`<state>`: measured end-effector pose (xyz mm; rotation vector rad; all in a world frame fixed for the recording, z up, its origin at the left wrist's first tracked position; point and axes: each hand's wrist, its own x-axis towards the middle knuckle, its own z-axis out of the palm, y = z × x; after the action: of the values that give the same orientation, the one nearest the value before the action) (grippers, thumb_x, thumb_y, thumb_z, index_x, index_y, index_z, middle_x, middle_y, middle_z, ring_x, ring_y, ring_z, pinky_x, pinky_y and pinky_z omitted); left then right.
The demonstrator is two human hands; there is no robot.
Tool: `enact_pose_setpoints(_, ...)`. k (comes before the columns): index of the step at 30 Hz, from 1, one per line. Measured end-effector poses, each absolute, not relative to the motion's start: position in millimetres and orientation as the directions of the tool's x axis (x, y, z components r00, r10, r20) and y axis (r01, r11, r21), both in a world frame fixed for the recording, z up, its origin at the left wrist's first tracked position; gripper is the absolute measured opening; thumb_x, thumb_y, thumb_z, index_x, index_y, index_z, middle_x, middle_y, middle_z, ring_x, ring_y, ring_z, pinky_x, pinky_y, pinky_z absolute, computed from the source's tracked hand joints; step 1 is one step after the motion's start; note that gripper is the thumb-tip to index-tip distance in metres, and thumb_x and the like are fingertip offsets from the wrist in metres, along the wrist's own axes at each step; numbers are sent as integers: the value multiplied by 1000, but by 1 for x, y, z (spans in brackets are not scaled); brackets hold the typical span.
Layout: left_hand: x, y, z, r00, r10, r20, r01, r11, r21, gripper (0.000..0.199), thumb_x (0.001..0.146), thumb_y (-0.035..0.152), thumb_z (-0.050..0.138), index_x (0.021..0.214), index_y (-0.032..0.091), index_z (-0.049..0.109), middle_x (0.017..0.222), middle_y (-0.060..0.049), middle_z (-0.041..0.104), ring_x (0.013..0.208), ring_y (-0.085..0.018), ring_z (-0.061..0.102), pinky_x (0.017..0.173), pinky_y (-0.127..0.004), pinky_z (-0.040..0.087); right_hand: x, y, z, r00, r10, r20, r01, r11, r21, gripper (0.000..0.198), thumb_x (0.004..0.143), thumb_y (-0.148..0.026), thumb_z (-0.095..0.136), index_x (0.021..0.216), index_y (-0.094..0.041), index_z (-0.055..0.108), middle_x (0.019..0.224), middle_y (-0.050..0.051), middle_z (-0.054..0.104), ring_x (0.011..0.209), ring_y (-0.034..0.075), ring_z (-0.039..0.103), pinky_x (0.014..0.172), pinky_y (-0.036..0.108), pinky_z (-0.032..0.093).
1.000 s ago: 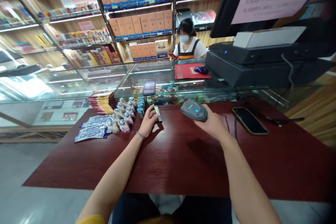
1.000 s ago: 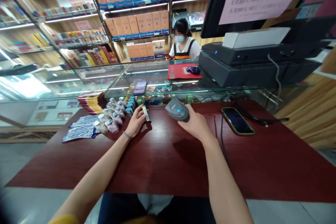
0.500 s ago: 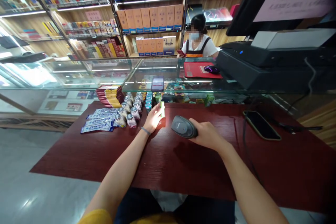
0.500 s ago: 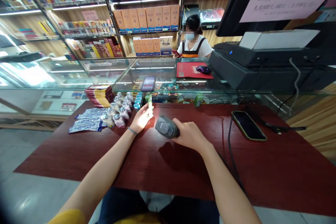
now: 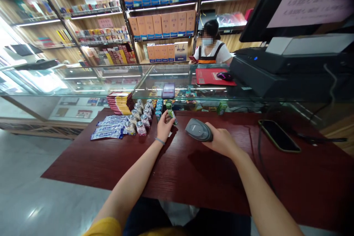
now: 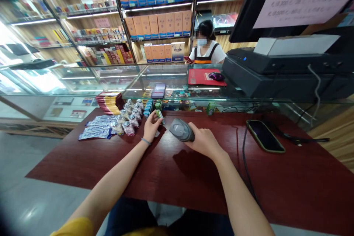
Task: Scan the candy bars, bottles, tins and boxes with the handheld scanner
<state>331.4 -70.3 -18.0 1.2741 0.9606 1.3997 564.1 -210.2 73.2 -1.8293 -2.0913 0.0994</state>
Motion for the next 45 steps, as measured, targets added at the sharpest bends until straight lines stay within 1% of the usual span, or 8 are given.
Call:
enact_pose_setpoints(4,338,-69,-21,-61,942,331,34,-330,943,48,85,28,74,131,19,63,125,-12,70,113,-25,68,105,-42,53,567,-208,77,-99,984,146,931,144,-336,44,82,-36,67,123,-24,59,91,7,80,87,34,77,65,33,45)
enact_pose_setpoints(10,342,-68,-16,-138,875,464,314,-406,858,42,89,18,67,130,18,62,128,-15,65,123,-27,61,113,-45,44,571,-207,75,-81,986,149,892,138,-430,45,79,-37,68,123,-23,62,92,7,80,92,34,77,69,33,49)
enact_pose_setpoints(15,351,-68,-10,-181,894,409,400,-313,861,43,89,14,64,132,18,56,134,-17,63,130,-28,58,113,-43,43,572,-207,73,-69,985,158,900,129,-415,51,77,-36,69,126,-23,62,92,6,80,92,35,77,68,33,49)
enact_pose_setpoints(20,358,-67,-6,-219,933,285,502,-142,853,43,94,16,56,136,13,47,121,-23,69,112,-32,69,98,-44,50,572,-207,73,-66,986,154,904,124,-409,54,77,-36,68,129,-22,61,95,8,80,93,36,77,70,35,50)
enact_pose_setpoints(23,359,-65,-5,-221,941,256,515,-110,850,46,95,18,55,140,12,45,110,-23,73,104,-33,73,93,-43,52,573,-207,73,-73,982,174,884,144,-445,52,77,-33,67,127,-23,62,96,7,81,92,34,77,71,34,50)
enact_pose_setpoints(27,358,-58,-6,-226,939,259,474,-126,872,60,93,19,59,150,11,40,116,-24,73,107,-34,72,96,-42,50,575,-208,73,-89,980,181,853,168,-494,52,77,-30,67,128,-25,61,94,5,81,91,32,77,69,32,51)
enact_pose_setpoints(36,359,-43,-10,-217,938,272,428,-159,890,57,92,20,60,148,14,48,134,-24,67,123,-34,66,106,-43,46,577,-208,71,-100,976,192,919,164,-358,51,78,-30,68,128,-21,60,98,10,81,94,37,77,70,36,52)
enact_pose_setpoints(45,360,-40,-11,-208,945,255,417,-150,896,57,92,18,60,147,12,48,134,-24,66,124,-33,65,106,-42,47,577,-208,69,-92,978,189,911,159,-380,53,77,-28,69,129,-21,59,101,11,80,95,38,77,73,38,54)
